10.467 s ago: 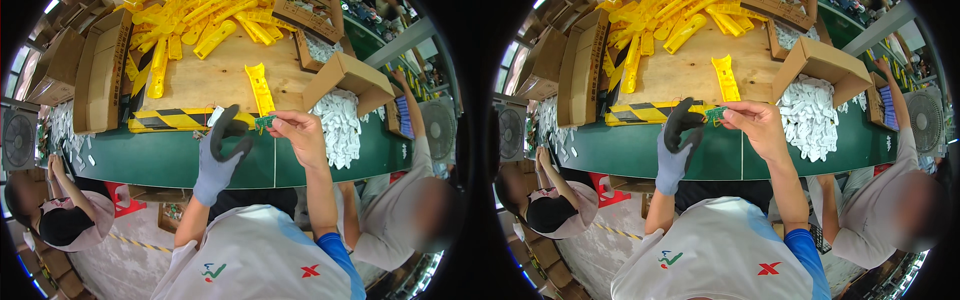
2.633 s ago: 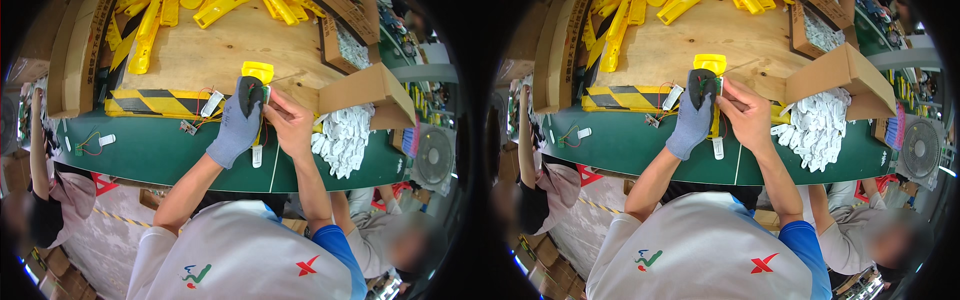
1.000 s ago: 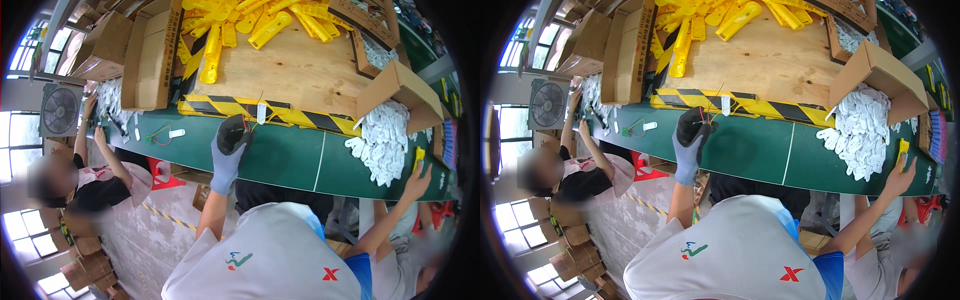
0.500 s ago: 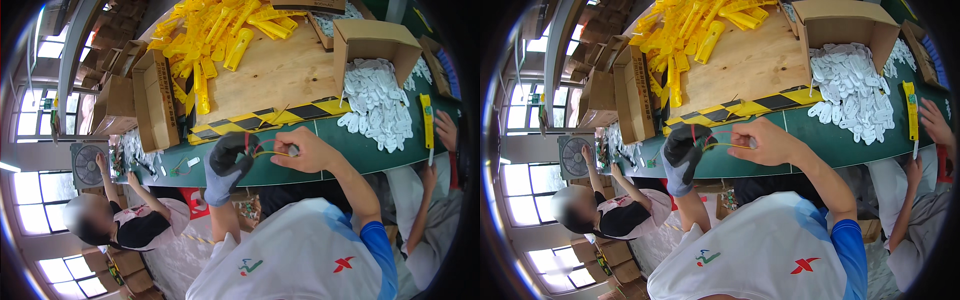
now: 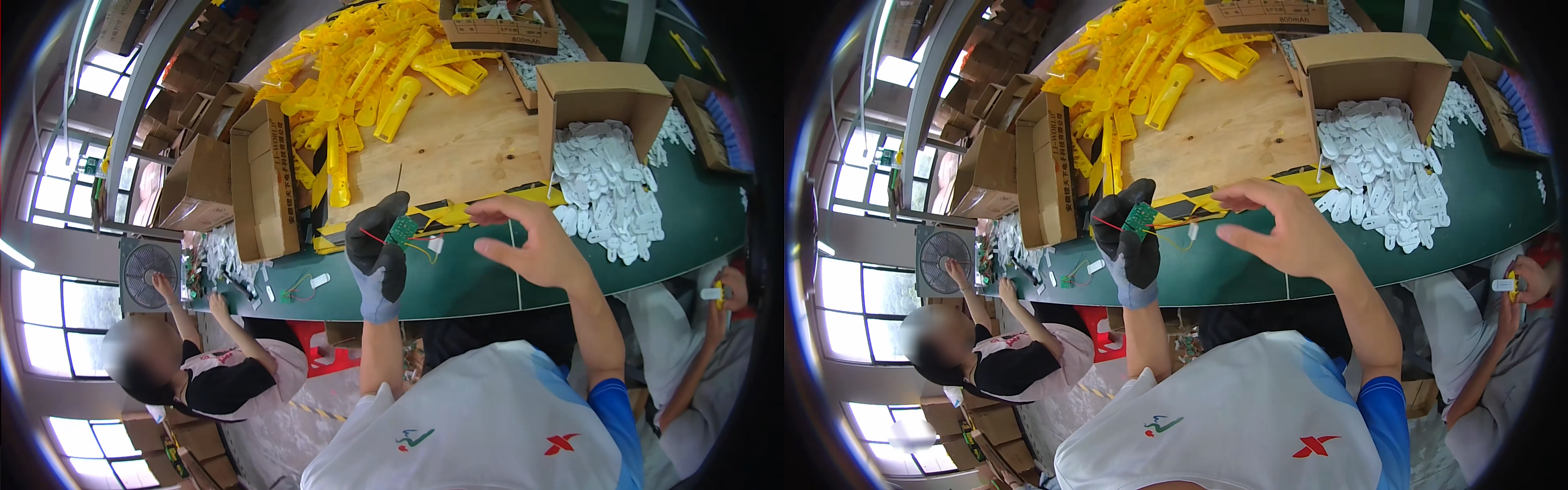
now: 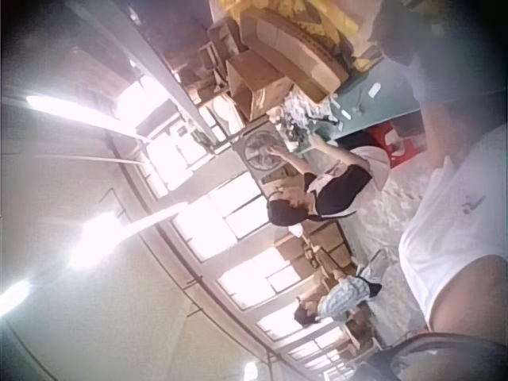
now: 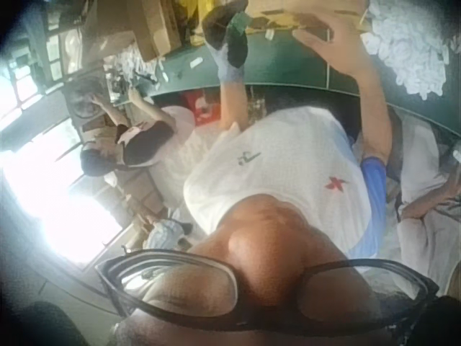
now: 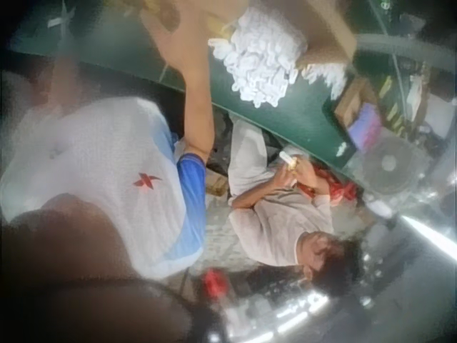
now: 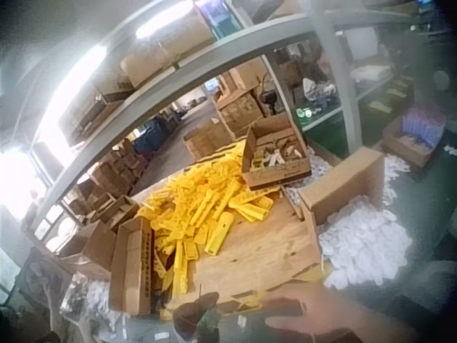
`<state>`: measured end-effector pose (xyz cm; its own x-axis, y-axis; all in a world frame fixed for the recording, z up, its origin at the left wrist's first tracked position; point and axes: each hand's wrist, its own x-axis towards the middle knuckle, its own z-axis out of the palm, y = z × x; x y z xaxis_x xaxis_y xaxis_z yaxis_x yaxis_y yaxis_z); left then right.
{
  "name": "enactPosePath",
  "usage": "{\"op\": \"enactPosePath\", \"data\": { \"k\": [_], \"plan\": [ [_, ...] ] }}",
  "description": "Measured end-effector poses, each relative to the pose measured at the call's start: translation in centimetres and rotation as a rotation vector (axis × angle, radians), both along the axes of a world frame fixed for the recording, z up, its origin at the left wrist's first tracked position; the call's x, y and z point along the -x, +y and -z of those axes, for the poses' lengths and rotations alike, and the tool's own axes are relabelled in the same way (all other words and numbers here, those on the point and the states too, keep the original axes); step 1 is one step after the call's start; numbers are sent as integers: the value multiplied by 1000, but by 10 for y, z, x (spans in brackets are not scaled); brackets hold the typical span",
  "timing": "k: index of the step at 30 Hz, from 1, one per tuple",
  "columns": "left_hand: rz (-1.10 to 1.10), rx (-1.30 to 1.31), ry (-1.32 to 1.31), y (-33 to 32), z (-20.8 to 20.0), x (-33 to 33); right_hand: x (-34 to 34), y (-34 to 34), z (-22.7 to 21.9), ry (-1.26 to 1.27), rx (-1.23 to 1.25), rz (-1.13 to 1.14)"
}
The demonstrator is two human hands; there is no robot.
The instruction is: Assembling components of yellow plastic flashlights on a production line.
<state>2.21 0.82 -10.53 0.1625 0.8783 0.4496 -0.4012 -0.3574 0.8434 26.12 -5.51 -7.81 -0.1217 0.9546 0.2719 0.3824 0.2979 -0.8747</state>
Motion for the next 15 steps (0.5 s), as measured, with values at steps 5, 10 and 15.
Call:
{"op": "enactPosePath", "data": {
  "k": [5, 10, 15],
  "plan": [
    [162, 100, 25, -1, -2, -14, 29, 32, 3, 805, 256, -287],
    [9, 180, 255, -1, 7, -22, 32, 39, 22, 851, 214, -195],
    [-23, 87, 336, 4, 25, -20, 20, 38, 24, 721, 326, -157]
  ]
}}
